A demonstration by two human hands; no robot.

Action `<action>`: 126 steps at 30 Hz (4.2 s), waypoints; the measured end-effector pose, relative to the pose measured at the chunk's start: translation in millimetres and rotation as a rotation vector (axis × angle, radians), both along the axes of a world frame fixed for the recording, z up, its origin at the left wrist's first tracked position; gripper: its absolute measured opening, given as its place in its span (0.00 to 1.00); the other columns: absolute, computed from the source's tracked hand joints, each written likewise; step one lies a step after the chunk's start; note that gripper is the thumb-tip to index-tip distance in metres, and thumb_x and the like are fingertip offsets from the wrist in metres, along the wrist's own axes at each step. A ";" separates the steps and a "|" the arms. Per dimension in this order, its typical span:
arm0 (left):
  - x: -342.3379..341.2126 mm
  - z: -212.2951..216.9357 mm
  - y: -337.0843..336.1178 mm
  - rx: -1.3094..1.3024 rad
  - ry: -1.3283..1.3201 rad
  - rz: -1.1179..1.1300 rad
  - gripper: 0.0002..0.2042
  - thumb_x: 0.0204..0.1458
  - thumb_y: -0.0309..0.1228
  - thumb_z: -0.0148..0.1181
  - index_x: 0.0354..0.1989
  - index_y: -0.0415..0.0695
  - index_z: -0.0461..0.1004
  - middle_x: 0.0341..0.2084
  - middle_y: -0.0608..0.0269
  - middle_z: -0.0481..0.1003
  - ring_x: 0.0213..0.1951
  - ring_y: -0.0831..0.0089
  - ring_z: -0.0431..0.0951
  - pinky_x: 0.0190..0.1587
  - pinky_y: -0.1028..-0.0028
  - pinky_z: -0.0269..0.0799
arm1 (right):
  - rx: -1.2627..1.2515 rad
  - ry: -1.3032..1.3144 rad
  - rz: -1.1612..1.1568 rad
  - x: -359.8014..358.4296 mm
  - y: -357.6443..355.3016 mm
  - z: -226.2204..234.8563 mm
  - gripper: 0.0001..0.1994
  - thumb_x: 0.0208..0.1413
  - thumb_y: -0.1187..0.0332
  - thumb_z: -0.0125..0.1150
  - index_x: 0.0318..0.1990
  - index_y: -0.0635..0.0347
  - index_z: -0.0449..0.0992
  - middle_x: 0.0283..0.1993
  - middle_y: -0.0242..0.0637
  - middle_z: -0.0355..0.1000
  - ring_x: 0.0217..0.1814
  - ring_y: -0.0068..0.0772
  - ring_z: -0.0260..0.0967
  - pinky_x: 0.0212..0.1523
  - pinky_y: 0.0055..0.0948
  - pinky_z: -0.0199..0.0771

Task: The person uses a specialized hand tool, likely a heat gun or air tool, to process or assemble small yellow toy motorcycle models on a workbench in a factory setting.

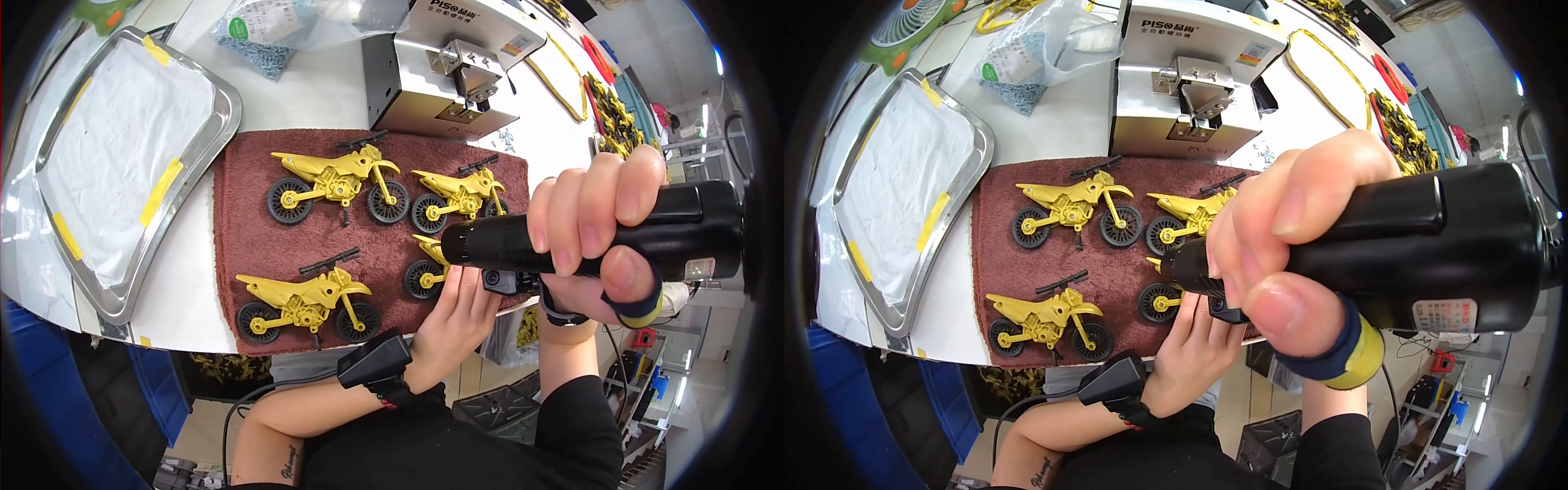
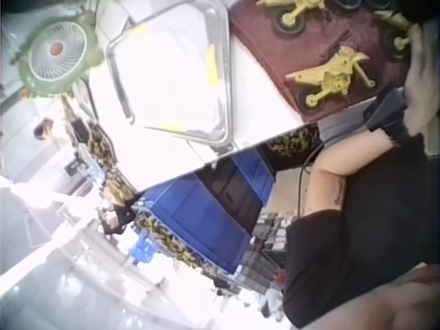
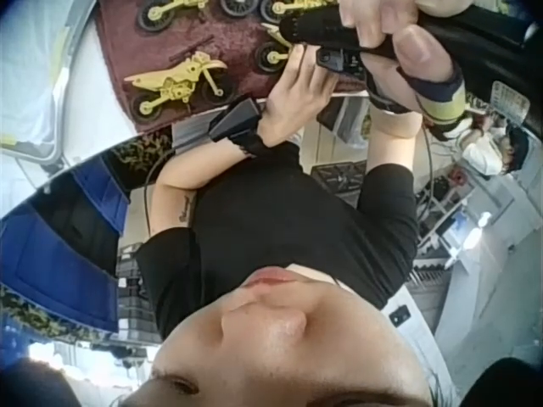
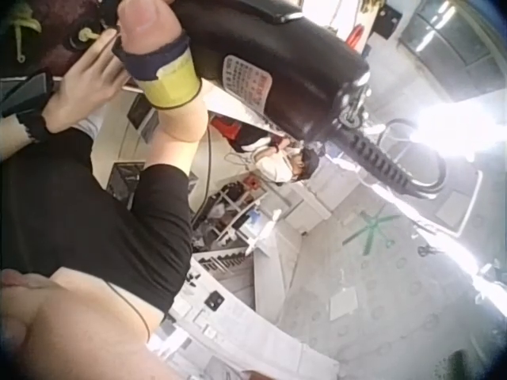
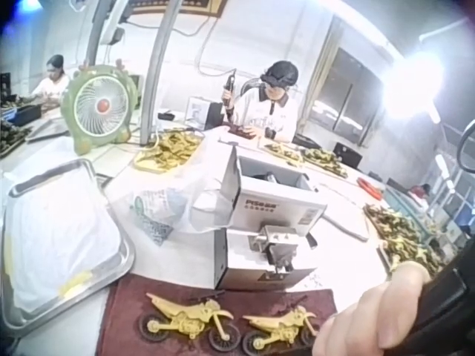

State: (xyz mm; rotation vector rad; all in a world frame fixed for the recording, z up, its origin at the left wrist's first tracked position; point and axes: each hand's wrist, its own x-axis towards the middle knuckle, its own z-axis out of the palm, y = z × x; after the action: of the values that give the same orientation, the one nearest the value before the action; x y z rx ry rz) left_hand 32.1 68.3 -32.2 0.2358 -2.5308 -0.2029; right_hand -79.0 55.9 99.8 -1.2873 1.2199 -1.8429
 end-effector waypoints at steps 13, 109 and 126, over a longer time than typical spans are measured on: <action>1.4 -0.9 0.8 -0.021 -0.058 0.013 0.18 0.50 0.33 0.47 0.48 0.39 0.71 0.49 0.52 0.70 0.53 0.62 0.70 0.59 0.65 0.61 | -0.091 -0.026 0.155 -18.6 -2.8 8.9 0.13 0.49 0.72 0.60 0.37 0.56 0.60 0.29 0.30 0.62 0.24 0.24 0.62 0.29 0.28 0.62; 101.2 16.3 -77.2 0.327 -0.220 0.249 0.22 0.39 0.59 0.60 0.40 0.62 0.73 0.62 0.47 0.55 0.64 0.43 0.50 0.60 0.44 0.45 | 0.034 0.087 0.249 41.0 -35.9 14.2 0.16 0.46 0.74 0.63 0.38 0.54 0.61 0.30 0.31 0.66 0.26 0.28 0.67 0.33 0.31 0.68; 99.8 23.0 -76.3 0.270 -0.309 0.266 0.33 0.36 0.62 0.57 0.56 0.68 0.65 0.62 0.52 0.57 0.63 0.48 0.55 0.59 0.47 0.50 | 0.089 0.132 0.186 44.5 -34.0 15.8 0.17 0.44 0.76 0.63 0.38 0.54 0.61 0.30 0.32 0.66 0.26 0.28 0.67 0.33 0.31 0.68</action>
State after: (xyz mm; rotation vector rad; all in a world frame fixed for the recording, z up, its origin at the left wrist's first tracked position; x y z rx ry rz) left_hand 131.9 -8.0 -9.2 0.7574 -2.7331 -0.4310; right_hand -34.5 21.8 115.6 -1.4395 1.1916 -1.5768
